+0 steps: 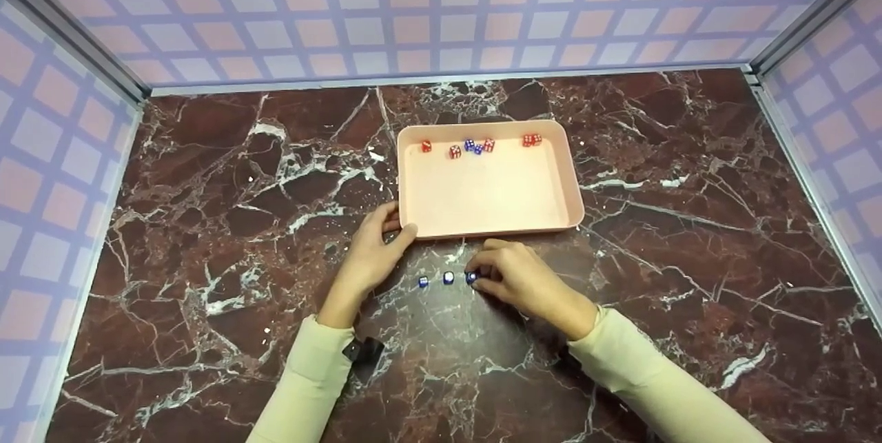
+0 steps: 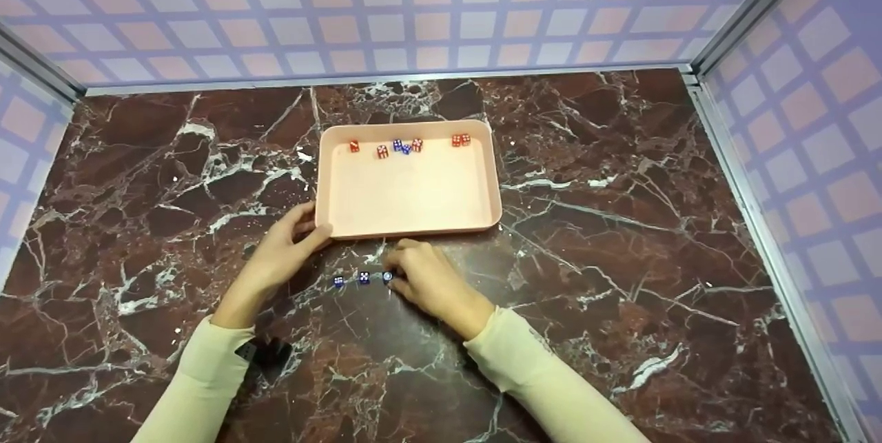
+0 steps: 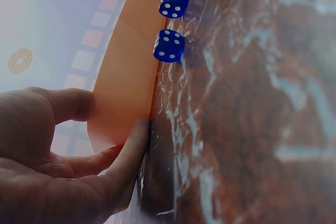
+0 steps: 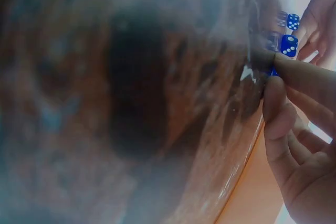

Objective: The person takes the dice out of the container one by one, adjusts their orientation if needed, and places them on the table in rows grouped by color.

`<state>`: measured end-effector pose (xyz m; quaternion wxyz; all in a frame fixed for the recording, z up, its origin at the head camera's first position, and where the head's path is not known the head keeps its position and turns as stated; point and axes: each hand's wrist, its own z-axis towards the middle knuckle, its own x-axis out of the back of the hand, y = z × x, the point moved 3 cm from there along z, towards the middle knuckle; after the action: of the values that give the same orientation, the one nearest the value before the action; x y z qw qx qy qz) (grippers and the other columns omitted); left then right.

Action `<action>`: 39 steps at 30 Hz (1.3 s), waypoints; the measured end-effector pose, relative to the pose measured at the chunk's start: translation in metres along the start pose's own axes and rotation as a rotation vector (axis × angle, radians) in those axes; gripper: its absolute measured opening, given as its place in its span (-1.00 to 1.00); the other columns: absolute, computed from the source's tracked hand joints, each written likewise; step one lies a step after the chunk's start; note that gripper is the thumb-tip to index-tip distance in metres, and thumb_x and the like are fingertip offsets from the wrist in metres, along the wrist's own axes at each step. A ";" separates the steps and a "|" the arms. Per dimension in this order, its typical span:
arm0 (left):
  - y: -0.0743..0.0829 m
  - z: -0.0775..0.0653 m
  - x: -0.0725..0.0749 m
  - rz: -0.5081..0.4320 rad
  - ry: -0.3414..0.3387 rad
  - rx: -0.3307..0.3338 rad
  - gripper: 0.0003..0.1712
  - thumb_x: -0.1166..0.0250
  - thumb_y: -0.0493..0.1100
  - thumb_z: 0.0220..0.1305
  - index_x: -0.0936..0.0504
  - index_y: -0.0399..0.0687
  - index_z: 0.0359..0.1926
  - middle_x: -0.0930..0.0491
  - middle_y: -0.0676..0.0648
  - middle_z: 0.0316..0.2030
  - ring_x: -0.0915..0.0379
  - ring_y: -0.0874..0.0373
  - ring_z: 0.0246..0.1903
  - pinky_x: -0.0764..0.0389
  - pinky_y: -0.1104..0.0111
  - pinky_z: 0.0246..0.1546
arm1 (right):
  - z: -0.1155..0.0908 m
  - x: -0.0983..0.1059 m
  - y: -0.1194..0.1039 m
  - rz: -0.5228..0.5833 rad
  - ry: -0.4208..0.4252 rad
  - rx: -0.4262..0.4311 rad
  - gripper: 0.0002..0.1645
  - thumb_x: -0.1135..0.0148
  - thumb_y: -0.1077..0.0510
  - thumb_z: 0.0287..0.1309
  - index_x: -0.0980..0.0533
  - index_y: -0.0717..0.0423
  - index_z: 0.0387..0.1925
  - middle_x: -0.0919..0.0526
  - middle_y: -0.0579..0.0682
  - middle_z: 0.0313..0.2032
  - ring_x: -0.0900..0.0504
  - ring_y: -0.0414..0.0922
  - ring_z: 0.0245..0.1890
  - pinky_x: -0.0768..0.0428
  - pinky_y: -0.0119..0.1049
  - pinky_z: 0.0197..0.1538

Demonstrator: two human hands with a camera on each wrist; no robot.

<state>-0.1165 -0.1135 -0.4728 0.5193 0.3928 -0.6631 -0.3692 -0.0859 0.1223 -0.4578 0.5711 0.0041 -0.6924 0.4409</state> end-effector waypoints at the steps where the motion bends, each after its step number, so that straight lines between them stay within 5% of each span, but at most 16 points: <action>1: 0.001 0.000 0.000 -0.002 0.002 0.002 -0.30 -0.28 -0.15 0.46 -0.35 -0.40 0.48 -0.46 -0.40 0.30 -0.50 -0.26 0.29 -0.45 -0.04 0.41 | 0.000 0.000 0.000 -0.002 0.005 0.001 -0.79 -0.51 0.28 0.19 -0.76 0.21 -0.12 -0.70 0.04 -0.27 -0.68 -0.08 -0.32 -0.72 -0.20 -0.19; 39: 0.004 -0.003 0.001 -0.017 0.009 -0.002 -0.32 -0.28 -0.14 0.47 -0.38 -0.38 0.47 -0.45 -0.38 0.32 -0.50 -0.23 0.30 -0.42 -0.01 0.44 | -0.001 0.001 -0.005 -0.020 0.015 0.039 -0.62 -0.54 0.32 0.12 -0.71 0.28 0.01 -0.68 0.08 -0.29 -0.69 -0.04 -0.35 -0.73 -0.20 -0.23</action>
<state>-0.1140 -0.1133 -0.4678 0.5195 0.3994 -0.6572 -0.3724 -0.0830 0.1203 -0.4544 0.5804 0.0192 -0.6793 0.4487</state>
